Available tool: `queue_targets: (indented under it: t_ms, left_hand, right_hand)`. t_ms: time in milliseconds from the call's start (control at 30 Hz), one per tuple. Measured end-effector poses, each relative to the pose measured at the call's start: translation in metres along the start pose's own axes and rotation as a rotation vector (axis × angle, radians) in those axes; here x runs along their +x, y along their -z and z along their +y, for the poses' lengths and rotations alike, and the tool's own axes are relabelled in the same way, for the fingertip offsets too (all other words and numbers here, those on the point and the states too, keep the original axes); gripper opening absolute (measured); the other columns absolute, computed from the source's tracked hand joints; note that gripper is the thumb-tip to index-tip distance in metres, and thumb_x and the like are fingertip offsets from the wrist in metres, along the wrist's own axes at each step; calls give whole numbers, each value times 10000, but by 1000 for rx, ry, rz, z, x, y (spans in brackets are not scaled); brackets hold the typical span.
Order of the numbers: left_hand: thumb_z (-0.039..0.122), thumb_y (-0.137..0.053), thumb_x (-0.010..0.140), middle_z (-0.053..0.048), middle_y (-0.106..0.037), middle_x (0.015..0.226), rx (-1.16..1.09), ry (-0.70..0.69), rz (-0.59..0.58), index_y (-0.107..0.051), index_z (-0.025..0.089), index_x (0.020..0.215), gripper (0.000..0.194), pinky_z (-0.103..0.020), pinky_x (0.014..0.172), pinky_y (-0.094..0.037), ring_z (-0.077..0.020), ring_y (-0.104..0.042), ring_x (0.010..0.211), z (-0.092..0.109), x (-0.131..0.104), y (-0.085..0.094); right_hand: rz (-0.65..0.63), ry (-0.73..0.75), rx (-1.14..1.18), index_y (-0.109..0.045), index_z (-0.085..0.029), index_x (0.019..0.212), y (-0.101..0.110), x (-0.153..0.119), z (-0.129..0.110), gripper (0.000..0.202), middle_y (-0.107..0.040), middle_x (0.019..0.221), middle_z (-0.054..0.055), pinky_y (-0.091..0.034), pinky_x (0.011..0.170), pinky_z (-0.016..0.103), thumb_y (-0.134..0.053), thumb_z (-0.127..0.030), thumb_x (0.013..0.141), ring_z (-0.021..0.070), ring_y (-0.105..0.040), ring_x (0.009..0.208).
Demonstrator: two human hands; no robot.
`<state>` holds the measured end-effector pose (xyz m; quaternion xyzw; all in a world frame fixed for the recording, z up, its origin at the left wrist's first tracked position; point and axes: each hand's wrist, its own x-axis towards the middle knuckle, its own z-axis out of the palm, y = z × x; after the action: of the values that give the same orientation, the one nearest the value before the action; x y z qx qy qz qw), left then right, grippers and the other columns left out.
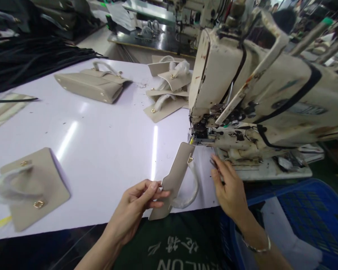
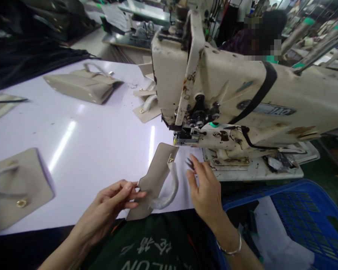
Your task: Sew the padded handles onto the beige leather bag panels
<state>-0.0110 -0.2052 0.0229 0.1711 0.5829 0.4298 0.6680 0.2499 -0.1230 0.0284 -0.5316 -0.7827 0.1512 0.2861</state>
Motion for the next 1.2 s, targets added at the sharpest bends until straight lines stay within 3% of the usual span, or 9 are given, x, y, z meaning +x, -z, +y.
queue_targets:
  t_ms: [133,300,400,633,767,933,1200]
  left_hand:
    - [443,-712,854,-100,-736,1030,-97,6,-14,-688,138,859,307,-225,761,-583,-220,-701,1024,-3,-5,-4]
    - [395,-749,830,-66,-735,1013,-194,2,-29,-722,156,823,241,-224,802,-590,-182,-707,957,-7,-10,-9]
    - [384,-767,813,-65,-738,1023,-207,-15,-34,-740,160,820,226,-233,847,-583,-169,-700,935,-7,-12,-12]
    - [413,-768,802,-99,-728,1132,-112,-38,-42,-776,172,917,266,-329,971,-535,-237,-690,1021,-10,-13,-13]
    - [405,-736,824,-98,-649,1318,-14,-125,-60,-789,182,840,230,-351,1059,-463,-275,-621,1167,-11,-12,-13]
    - [414,-733,819,-102,-644,1312,49,-137,-66,-779,186,753,242,-410,1154,-355,-315,-505,1319,-12,-11,-12]
    - [347,-735,827,-92,-586,1395,-96,-78,-119,-760,160,714,221,-401,1143,-385,-316,-537,1293,-12,-13,-15]
  right_hand:
    - [-113,190,8,-570,-195,1363,-3,-5,-55,391,-654,938,71,-478,758,337,-510,-345,1007,201,-601,859]
    - [-102,283,-4,-633,-176,1095,-24,-15,-77,202,-674,871,43,-430,740,349,-579,-328,974,187,-604,801]
    - [-78,312,-34,-635,-179,1083,-32,-19,-79,173,-677,856,38,-401,708,346,-576,-304,978,185,-603,794]
    - [1,446,-106,-631,-163,1165,-37,-16,-72,222,-701,908,46,-365,681,359,-620,-222,951,189,-593,785]
    - [27,477,-107,-635,-157,1181,-41,-15,-66,238,-709,928,51,-362,675,354,-619,-183,945,184,-596,791]
    - [39,532,-128,-620,-159,1216,-47,-15,-59,275,-709,945,46,-339,656,355,-623,-178,942,180,-577,778]
    - [23,676,-220,-611,-147,1242,-42,-9,-49,271,-707,980,46,-317,637,356,-560,-210,983,166,-550,773]
